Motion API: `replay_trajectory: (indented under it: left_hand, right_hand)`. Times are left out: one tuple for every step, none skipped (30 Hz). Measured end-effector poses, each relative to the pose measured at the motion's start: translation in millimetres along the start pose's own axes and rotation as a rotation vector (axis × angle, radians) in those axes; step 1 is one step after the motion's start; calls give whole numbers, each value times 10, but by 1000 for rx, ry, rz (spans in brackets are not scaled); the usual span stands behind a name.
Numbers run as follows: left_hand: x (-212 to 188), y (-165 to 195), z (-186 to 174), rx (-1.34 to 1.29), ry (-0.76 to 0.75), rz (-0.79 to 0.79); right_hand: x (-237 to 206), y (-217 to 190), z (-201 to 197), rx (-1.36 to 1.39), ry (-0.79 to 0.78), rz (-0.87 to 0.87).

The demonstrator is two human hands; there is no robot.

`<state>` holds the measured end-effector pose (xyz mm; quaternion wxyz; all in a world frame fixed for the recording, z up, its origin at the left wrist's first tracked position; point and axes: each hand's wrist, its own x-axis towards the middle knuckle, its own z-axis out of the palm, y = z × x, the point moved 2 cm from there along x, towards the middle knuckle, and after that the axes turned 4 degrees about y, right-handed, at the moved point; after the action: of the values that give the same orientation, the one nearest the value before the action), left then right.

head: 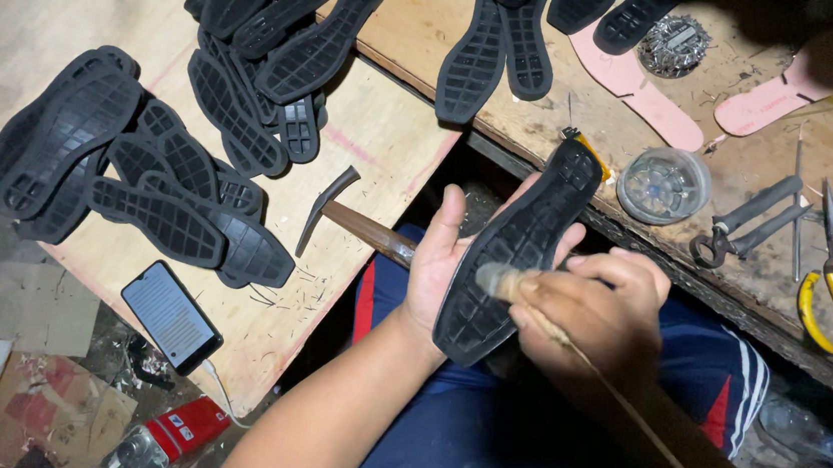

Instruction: The person sits at a workbench holding a rubber shoe sole in one hand and brushes glue from a small container onto the sole's surface using a long-handled brush. They coat different areas of the sole, then place the finished sole onto a growing stack of coated soles on the bench and pick up the next one.

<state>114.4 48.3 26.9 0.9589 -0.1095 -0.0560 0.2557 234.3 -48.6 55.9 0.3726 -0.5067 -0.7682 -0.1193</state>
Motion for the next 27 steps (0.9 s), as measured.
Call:
replay_trajectory:
  left_hand:
    - [-3, 1, -10, 36, 5, -5]
    - [-11, 4, -18, 76, 12, -11]
    - [-18, 6, -24, 115, 18, -19]
    - [-27, 8, -24, 87, 4, -39]
    - [-44, 9, -20, 58, -10, -61]
    - [-59, 1, -18, 26, -23, -83]
    - [-82, -11, -10, 79, -62, -91]
    - [-103, -24, 0, 132, -103, -98]
    - [-107, -36, 10, 188, -145, -102]
    - [-102, -41, -1, 199, -69, -80]
    - [-95, -44, -13, 213, 7, -58]
    - [-88, -43, -22, 226, 83, -36]
    - [-93, -42, -15, 230, 85, -36]
    - [-92, -35, -7, 234, 87, -36]
    - [-98, -30, 1, 236, 89, -37]
    - [-116, -30, 14, 250, 66, -48]
    - [-139, -32, 27, 264, 43, -57]
    - [-149, -36, 35, 280, 16, -65]
    - [-151, -35, 38, 284, 2, -66]
    - [-152, -36, 39, 288, -11, -69]
    - [-151, -43, 35, 290, -22, -72]
    - [-139, -41, 22, 289, 3, -46]
    - [-126, -40, 7, 288, 28, -20]
    - [-111, -38, -7, 287, 55, 5]
    - [-101, -29, -14, 279, 54, 0]
    - [-90, -15, -18, 270, 54, -3]
    - [-85, -8, -23, 261, 53, -5]
  right_hand:
    - [25, -18, -12, -28, 22, -13]
    - [52, -57, -17, 3, 21, -37]
    - [88, -89, -28, 32, 18, -59]
    - [130, -124, -39, 61, 15, -80]
    - [178, -111, -64, 43, 34, -21]
    - [226, -92, -89, 25, 52, 41]
    - [266, -68, -113, 7, 68, 102]
    - [304, -26, -141, -10, 85, 161]
    - [325, -5, -153, -26, 103, 218]
    - [340, 34, -172, -42, 125, 273]
    - [350, 25, -167, -36, 96, 168]
    - [345, 3, -153, -31, 66, 63]
    - [338, 3, -154, -27, 34, -39]
    - [323, 27, -150, -46, 16, 15]
    - [310, 63, -154, -65, -3, 69]
    - [294, 104, -158, -83, -25, 124]
    - [274, 136, -173, -82, 33, 219]
    - [256, 185, -194, -80, 94, 310]
    - [231, 208, -198, -76, 162, 398]
    - [224, 191, -182, -40, 135, 262]
    - [211, 162, -159, -4, 108, 129]
    - [194, 122, -134, 35, 81, -5]
    - [182, 118, -111, 54, 61, -1]
    - [176, 107, -85, 73, 40, 4]
    - [177, 102, -71, 95, 19, 9]
    - [182, 117, -66, 112, 51, 130]
    - [194, 131, -70, 129, 82, 250]
